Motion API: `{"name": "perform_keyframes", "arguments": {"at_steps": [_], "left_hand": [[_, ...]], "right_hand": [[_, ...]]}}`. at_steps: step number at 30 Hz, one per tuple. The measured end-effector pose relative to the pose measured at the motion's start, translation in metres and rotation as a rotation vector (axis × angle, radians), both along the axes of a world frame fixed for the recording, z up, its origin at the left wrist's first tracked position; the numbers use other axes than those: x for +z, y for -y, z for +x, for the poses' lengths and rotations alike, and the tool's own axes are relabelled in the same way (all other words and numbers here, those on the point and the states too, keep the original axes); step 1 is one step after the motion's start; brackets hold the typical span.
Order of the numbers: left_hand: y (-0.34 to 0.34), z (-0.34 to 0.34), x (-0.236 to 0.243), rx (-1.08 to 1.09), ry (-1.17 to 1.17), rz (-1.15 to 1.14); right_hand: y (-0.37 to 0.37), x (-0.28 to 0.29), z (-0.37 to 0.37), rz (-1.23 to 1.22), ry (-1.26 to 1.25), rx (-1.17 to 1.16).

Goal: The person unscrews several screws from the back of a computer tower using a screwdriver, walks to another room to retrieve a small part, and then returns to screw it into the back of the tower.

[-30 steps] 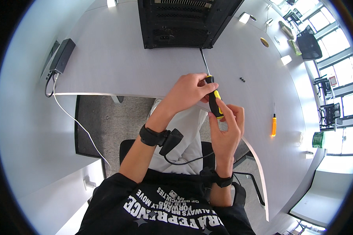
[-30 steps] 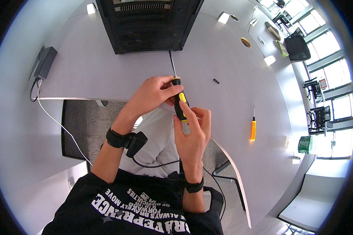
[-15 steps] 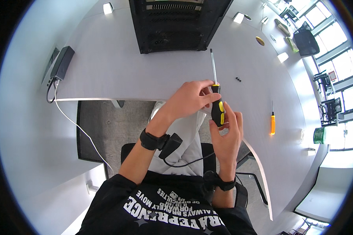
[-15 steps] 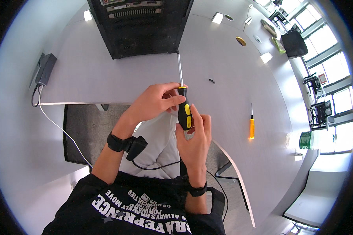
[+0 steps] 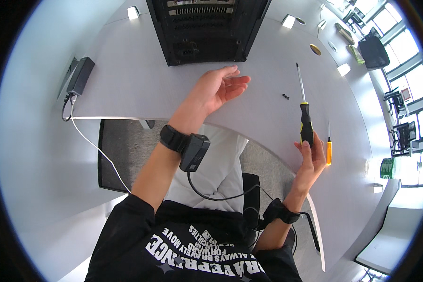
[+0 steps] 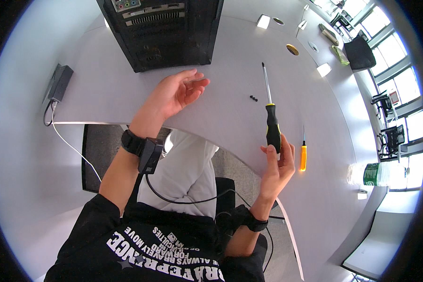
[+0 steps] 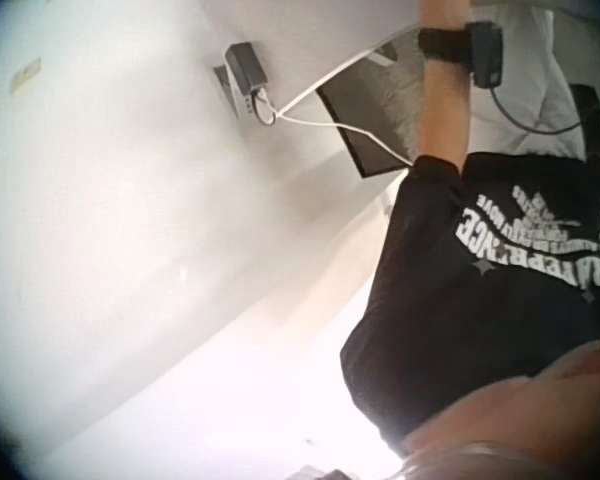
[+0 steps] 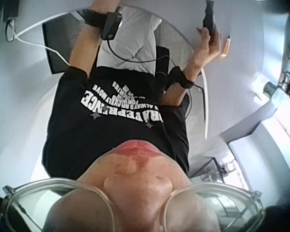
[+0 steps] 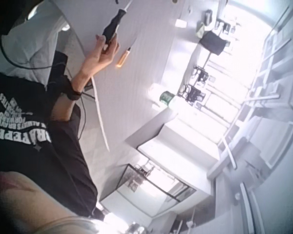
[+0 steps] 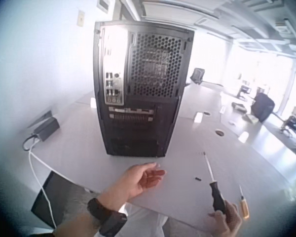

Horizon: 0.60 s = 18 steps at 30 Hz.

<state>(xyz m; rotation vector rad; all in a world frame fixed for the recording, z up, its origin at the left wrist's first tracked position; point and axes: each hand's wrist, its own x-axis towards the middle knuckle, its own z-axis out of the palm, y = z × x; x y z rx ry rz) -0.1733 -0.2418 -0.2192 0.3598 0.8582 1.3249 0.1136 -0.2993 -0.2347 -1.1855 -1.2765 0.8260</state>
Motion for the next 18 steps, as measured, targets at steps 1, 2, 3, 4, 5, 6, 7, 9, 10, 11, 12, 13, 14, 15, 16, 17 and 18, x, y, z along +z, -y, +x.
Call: {"name": "perform_keyframes", "arguments": {"at_steps": [1, 2, 3, 4, 5, 6, 7, 9, 10, 11, 12, 13, 14, 15, 16, 17, 18], "left_hand": [[-0.006, 0.005, 0.0, 0.003, -0.003, 0.001], [-0.012, 0.011, -0.001, 0.047, 0.049, -0.024], [-0.018, 0.015, 0.0, 0.094, 0.099, -0.046], [-0.024, 0.016, -0.004, 0.099, 0.095, -0.044], [-0.03, 0.016, -0.009, 0.139, 0.094, -0.065], [-0.034, 0.018, -0.008, 0.176, 0.095, -0.087], [-0.037, 0.018, -0.008, 0.177, 0.093, -0.087], [-0.043, 0.017, -0.009, 0.223, 0.041, -0.13], [-0.044, 0.017, -0.01, 0.221, 0.038, -0.132], [-0.046, 0.018, -0.012, 0.225, -0.012, -0.134], [-0.047, 0.017, -0.013, 0.232, -0.064, -0.135], [-0.049, 0.016, -0.013, 0.233, -0.069, -0.136], [-0.051, 0.014, -0.012, 0.211, -0.126, -0.142], [-0.054, 0.013, -0.012, 0.187, -0.181, -0.143], [-0.056, 0.013, -0.011, 0.187, -0.186, -0.137], [-0.057, 0.013, -0.01, 0.181, -0.198, -0.139], [-0.059, 0.016, -0.009, 0.168, -0.205, -0.133]], "right_hand": [[-0.001, -0.002, 0.003, 0.013, -0.034, -0.012], [-0.001, -0.004, 0.005, 0.013, -0.037, -0.009], [-0.001, -0.005, 0.006, 0.006, -0.062, -0.007], [-0.001, -0.005, 0.007, -0.003, -0.087, -0.005], [0.0, -0.005, 0.007, -0.002, -0.091, -0.001], [0.001, -0.006, 0.006, 0.002, -0.085, 0.002], [0.002, -0.006, 0.006, 0.004, -0.079, 0.004], [0.002, -0.006, 0.007, 0.004, -0.101, 0.023], [0.002, -0.007, 0.008, 0.004, -0.121, 0.041], [0.002, -0.007, 0.008, 0.002, -0.124, 0.039], [0.002, -0.007, 0.008, 0.005, -0.127, 0.047], [0.001, -0.007, 0.008, 0.009, -0.132, 0.054], [0.0, -0.007, 0.008, 0.008, -0.138, 0.055], [-0.001, -0.007, 0.009, 0.009, -0.137, 0.06], [-0.002, -0.006, 0.01, 0.013, -0.137, 0.064], [-0.003, -0.005, 0.01, 0.022, -0.141, 0.062], [-0.003, -0.004, 0.011, 0.034, -0.141, 0.051]]}}
